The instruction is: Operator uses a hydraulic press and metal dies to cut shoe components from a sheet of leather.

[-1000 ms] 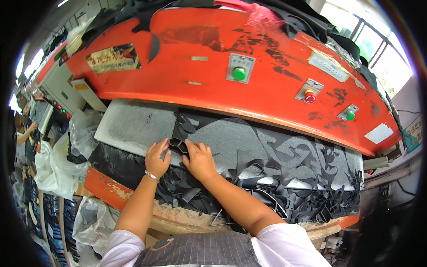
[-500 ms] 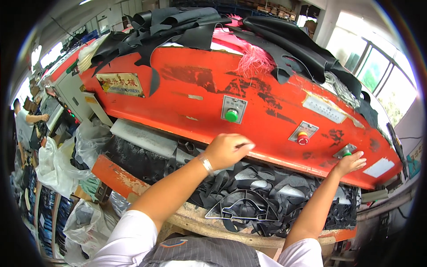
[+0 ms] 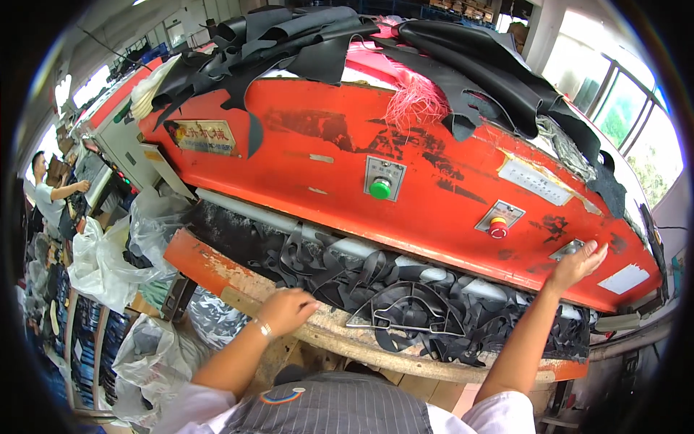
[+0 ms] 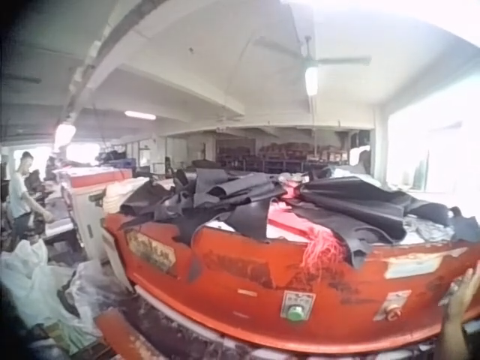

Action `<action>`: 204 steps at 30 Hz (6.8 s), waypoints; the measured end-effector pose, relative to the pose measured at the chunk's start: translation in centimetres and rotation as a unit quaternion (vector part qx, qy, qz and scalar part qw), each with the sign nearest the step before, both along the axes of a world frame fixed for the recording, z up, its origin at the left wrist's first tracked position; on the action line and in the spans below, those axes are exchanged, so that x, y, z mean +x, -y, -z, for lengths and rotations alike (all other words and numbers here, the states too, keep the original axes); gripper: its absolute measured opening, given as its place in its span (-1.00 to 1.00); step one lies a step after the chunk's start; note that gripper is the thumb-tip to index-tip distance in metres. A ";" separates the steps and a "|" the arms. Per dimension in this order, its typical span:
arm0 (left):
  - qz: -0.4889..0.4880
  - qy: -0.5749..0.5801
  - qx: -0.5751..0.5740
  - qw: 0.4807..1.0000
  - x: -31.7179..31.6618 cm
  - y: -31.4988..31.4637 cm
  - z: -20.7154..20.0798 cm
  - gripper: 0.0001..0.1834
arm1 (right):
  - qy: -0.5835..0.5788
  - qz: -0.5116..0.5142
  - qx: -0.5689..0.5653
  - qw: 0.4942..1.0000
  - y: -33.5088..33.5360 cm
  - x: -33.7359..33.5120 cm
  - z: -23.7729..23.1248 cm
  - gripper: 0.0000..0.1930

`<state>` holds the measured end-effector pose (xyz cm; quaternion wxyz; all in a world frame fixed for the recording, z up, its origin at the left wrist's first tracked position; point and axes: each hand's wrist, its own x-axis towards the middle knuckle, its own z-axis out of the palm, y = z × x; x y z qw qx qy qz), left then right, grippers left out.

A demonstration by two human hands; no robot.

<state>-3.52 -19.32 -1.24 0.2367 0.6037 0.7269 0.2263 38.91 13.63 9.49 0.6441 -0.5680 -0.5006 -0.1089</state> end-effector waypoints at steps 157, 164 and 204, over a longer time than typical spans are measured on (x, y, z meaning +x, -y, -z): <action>0.165 -0.224 -0.141 0.950 4.9 -12.3 9.8 -0.31 | 0.420 -0.659 -0.153 0.605 10.4 -9.3 15.2 -0.57; 0.296 -0.125 -0.248 0.914 -1.3 -7.3 7.1 -0.33 | 0.527 -0.741 -0.118 0.399 10.9 -20.7 19.0 -0.59; -0.050 -0.095 0.205 0.973 -15.0 -21.6 16.1 -0.57 | -0.026 -0.305 -0.583 0.752 1.2 -31.6 16.0 -0.78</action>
